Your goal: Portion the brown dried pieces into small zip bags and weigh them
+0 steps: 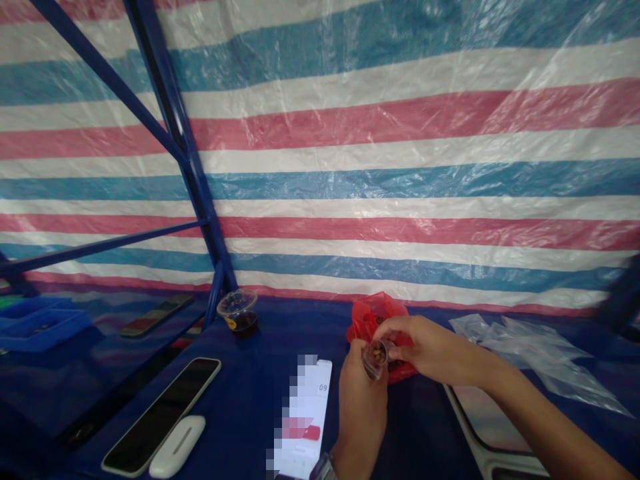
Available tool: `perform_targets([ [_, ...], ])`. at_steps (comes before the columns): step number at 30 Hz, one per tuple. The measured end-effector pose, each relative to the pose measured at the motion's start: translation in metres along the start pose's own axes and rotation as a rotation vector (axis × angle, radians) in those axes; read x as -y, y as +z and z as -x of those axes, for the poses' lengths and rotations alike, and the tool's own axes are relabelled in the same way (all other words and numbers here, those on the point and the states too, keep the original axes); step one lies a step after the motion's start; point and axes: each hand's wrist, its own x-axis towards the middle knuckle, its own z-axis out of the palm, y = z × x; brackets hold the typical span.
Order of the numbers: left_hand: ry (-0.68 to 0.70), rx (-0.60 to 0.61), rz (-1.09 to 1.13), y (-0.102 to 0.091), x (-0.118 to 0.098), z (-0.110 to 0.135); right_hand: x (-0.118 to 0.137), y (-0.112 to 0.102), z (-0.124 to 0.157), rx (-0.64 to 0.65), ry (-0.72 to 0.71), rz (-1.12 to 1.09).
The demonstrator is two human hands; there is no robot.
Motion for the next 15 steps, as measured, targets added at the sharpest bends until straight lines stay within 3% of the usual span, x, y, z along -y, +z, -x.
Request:
perform_targets([
  [8,0.007,0.023,-0.046,0.0,0.002,-0.001,0.011,0.013,0.0,-0.061,-0.065,0.15],
  [15,-0.027,0.011,-0.077,0.0,0.0,-0.001,0.007,0.013,0.0,-0.083,-0.091,0.116],
])
